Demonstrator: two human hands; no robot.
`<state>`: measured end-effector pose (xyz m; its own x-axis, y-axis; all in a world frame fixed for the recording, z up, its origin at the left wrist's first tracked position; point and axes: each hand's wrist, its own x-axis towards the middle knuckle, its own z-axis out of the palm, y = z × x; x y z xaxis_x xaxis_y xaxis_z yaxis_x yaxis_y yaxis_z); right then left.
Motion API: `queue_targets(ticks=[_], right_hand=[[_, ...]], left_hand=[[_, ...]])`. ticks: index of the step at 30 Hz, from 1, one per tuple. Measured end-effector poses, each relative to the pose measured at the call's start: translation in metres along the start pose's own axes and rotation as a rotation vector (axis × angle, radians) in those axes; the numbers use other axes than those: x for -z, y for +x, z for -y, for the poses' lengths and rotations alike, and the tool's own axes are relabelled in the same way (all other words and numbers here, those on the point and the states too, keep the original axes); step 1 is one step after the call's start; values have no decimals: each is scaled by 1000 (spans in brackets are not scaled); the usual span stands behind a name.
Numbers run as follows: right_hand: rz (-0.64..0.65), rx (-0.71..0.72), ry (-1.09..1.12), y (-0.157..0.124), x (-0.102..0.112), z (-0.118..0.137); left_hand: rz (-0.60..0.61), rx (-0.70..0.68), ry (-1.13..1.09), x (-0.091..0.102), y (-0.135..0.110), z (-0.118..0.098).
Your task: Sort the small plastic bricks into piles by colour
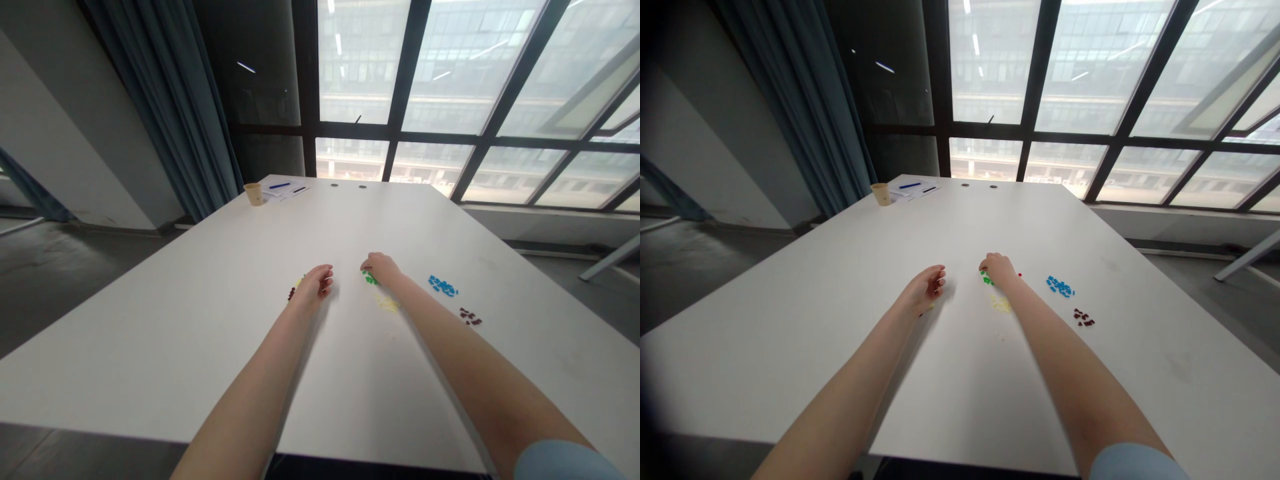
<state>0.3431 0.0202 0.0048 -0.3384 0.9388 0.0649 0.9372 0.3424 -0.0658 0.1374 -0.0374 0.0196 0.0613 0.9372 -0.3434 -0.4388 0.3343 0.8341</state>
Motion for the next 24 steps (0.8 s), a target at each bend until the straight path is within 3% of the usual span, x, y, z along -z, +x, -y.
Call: queue_targets(ticks=[5,8,11,14,18,24], right_hand=[[-26,22,20,-6,1,-2],[-27,36,31,-12,5,-4],[-62,36,52,-22,13,-7],[-153,20,156,-41,22,-10],[-188,7,303,-81,28,-14],[-325,-96,460,-133,20,-26]], left_hand=[[-20,-28,39,2,1,-3],[-87,-119,181,8,4,-8],[-159,-320,520,17,9,-14],[-146,-475,1037,27,9,-18],[-65,-404,1597,32,0,-19],[-11,-239,1813,20,-17,-16]])
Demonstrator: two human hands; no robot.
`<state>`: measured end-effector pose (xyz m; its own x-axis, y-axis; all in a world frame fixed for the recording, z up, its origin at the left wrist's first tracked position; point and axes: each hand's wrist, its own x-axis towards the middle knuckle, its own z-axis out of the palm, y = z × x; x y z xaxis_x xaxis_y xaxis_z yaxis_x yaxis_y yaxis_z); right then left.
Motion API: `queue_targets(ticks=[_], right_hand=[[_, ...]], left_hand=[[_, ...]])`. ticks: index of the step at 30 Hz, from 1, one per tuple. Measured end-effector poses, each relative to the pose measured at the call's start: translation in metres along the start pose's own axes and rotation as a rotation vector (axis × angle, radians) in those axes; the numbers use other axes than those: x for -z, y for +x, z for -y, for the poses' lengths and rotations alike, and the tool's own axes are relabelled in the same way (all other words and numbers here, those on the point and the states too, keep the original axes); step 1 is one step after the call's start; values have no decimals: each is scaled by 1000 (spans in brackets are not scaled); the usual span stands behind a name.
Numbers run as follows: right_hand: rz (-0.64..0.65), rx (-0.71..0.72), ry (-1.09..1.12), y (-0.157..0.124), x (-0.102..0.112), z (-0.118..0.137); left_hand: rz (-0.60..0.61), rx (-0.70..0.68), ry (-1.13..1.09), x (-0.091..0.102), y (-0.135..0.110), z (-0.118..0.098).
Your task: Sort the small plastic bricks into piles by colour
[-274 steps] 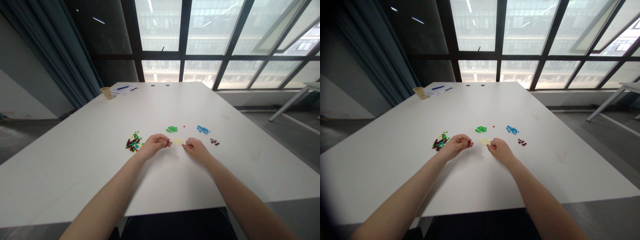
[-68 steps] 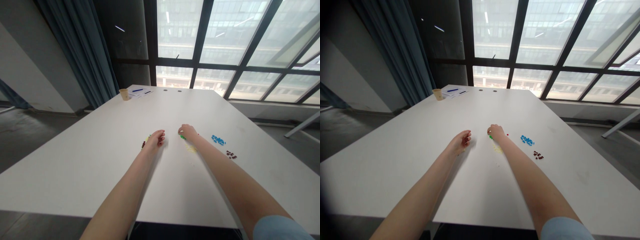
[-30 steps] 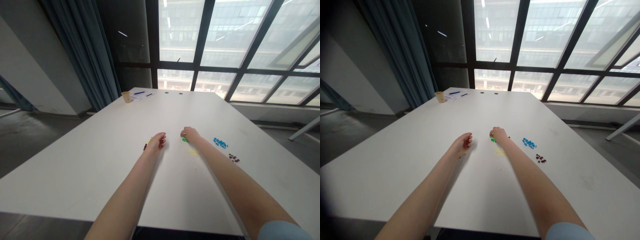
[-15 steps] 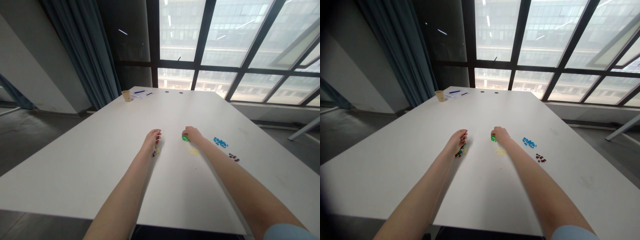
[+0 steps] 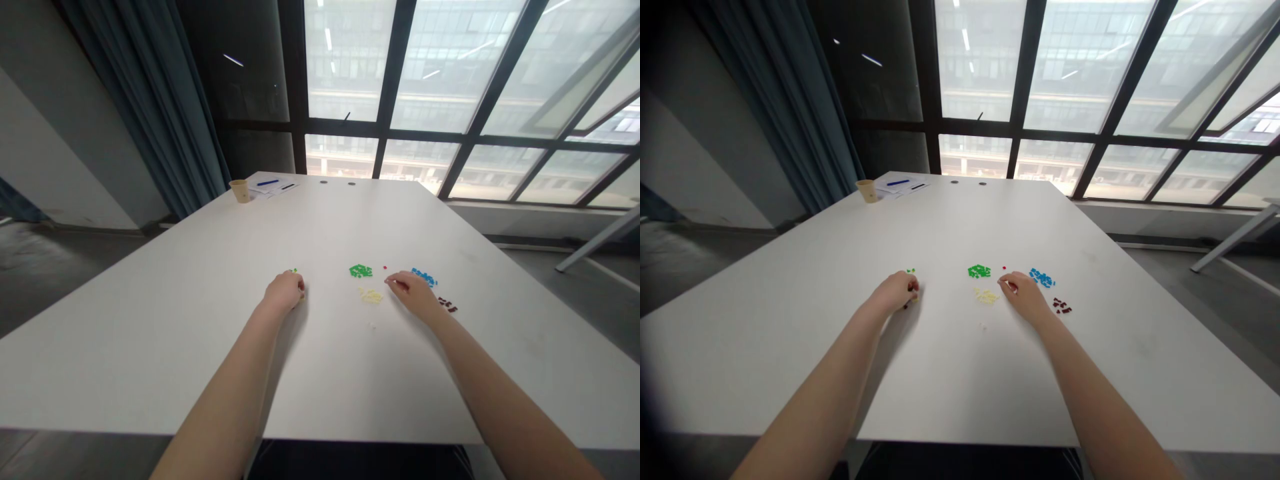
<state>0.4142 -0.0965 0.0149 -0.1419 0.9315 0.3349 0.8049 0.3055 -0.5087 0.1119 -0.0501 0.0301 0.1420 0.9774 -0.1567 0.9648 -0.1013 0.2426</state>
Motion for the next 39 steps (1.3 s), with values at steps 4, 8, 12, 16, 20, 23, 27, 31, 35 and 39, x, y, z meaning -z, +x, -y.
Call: queue_targets(ticks=[4,8,12,16,20,23,27,31,35,39], right_hand=[[-82,-73,41,-8,1,-16],[-89,-74,70,-8,0,-22],[-9,-35,72,-10,-2,-18],[25,-16,76,-11,-1,-11],[34,10,80,-10,-1,-9],[41,13,88,-10,-2,-10],[42,13,101,-10,-3,-11],[58,12,113,-10,-3,-10],[66,12,111,-10,-4,-9],[62,26,115,-10,-4,-9]], left_hand=[[43,54,2,0,-1,-6],[47,67,2,-4,5,-5],[10,73,-6,-7,7,-4],[-46,82,1,-7,3,-6],[-62,81,59,-8,1,-11],[-72,77,83,-9,2,-14],[-73,81,134,-11,1,-20],[-85,74,153,-13,0,-27],[-106,43,180,-14,0,-28],[-162,-16,142,-12,-2,-31]])
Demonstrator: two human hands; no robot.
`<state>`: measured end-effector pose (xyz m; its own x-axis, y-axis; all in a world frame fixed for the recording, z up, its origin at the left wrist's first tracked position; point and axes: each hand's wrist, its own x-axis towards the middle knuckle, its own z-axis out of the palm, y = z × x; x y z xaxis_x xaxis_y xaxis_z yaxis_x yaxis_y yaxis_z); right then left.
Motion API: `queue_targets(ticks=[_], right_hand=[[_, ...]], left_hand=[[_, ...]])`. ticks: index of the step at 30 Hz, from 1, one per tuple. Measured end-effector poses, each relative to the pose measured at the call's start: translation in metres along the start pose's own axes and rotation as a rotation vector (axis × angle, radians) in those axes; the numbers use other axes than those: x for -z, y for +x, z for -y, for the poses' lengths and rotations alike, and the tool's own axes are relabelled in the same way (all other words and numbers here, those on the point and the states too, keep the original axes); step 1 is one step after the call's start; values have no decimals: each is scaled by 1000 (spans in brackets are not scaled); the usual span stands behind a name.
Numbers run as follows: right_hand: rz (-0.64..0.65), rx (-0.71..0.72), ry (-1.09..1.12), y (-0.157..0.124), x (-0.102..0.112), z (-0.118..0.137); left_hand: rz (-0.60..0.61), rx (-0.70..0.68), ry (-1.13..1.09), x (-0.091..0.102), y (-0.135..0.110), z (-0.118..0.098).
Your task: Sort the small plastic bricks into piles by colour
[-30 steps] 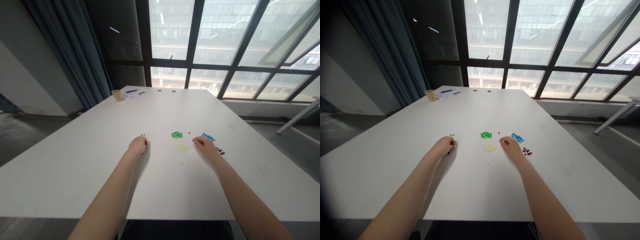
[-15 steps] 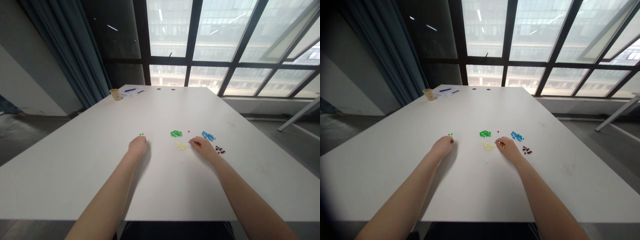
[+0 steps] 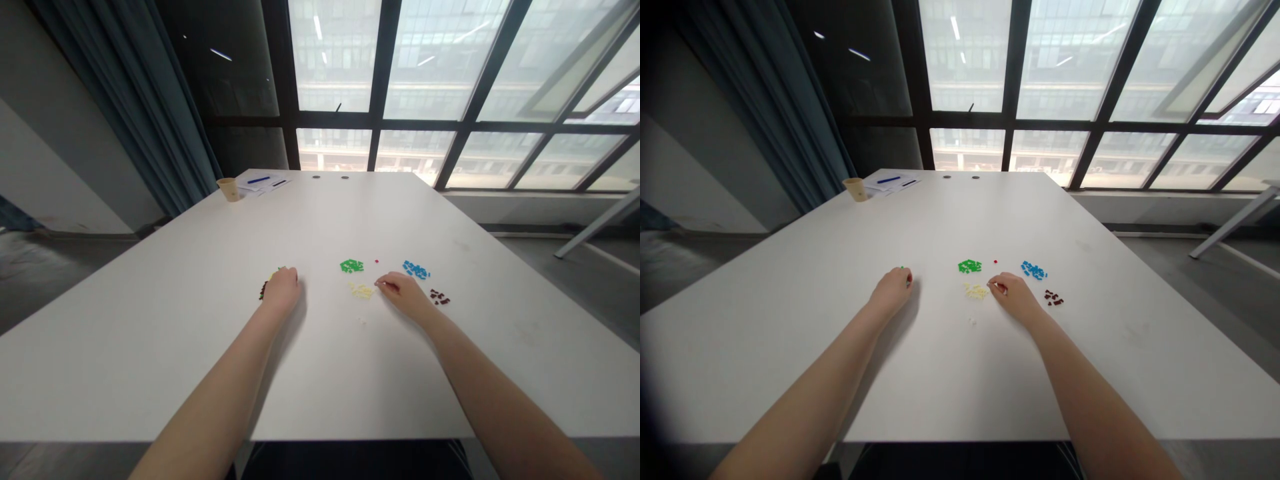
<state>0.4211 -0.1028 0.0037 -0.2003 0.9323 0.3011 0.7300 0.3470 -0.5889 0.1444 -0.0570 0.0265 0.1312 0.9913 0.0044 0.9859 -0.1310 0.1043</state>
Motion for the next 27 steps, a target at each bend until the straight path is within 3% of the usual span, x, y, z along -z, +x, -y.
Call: queue_targets(ticks=[6,12,16,22,27], right_hand=[[-3,12,-4,0,0,-1],[2,11,-1,-1,1,3],[-3,31,-13,-1,2,7],[-32,73,-19,-2,1,11],[-91,117,45,-4,-3,30]], left_hand=[[-16,-37,-232,1,-1,-4],[-1,-291,-674,-3,-2,-13],[16,-351,-929,0,-10,-28],[23,-355,-1072,3,-22,-44],[99,-365,-1107,2,-25,-48]])
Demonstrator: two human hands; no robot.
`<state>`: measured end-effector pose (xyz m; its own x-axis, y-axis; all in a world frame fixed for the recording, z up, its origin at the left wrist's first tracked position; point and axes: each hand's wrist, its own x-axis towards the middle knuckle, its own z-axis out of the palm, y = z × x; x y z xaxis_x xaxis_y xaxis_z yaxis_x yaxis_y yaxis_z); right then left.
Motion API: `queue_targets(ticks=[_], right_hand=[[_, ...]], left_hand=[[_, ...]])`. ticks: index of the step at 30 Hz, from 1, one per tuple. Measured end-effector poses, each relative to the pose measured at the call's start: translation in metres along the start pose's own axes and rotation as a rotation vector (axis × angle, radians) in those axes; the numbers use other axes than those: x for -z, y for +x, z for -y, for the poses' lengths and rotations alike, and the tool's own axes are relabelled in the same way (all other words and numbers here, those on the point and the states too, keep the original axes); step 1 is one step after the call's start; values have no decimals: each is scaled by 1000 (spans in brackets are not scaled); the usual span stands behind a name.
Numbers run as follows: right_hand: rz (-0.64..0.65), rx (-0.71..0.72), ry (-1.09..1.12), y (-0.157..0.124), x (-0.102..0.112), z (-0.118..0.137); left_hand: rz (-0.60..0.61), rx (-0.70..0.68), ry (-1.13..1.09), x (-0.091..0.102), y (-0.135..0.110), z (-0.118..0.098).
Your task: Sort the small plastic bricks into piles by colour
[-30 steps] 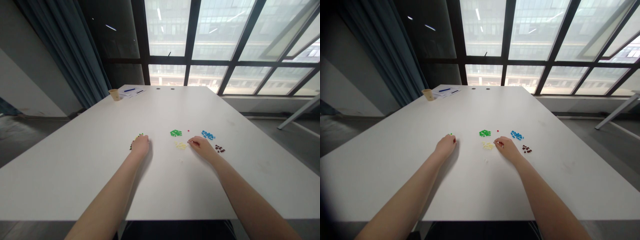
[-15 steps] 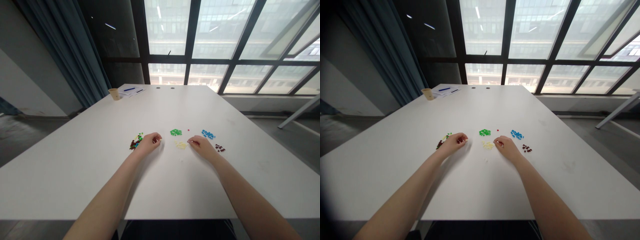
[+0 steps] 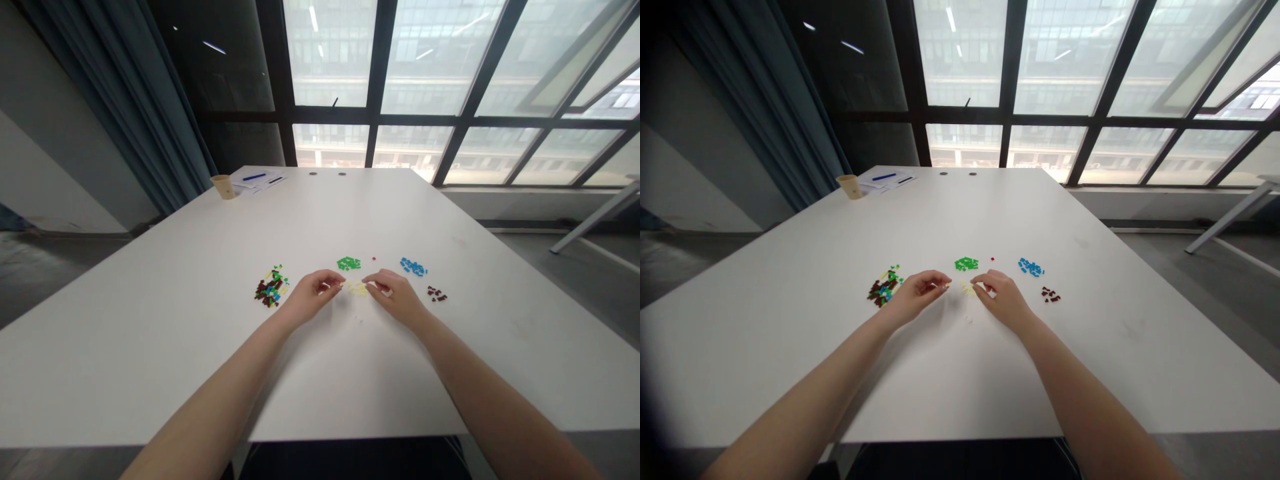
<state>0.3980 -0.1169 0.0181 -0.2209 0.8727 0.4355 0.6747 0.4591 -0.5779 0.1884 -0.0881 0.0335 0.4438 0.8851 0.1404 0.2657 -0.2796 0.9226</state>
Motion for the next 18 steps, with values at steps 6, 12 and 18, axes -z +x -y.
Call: queue_targets(ticks=[6,12,18], right_hand=[[-23,58,68,-2,-13,18],[3,93,59,-2,-17,15],[51,51,-2,0,-21,5]], left_hand=[[116,-33,-128,-10,0,6],[136,-3,-170,-15,2,13],[78,41,-45,-12,4,22]])
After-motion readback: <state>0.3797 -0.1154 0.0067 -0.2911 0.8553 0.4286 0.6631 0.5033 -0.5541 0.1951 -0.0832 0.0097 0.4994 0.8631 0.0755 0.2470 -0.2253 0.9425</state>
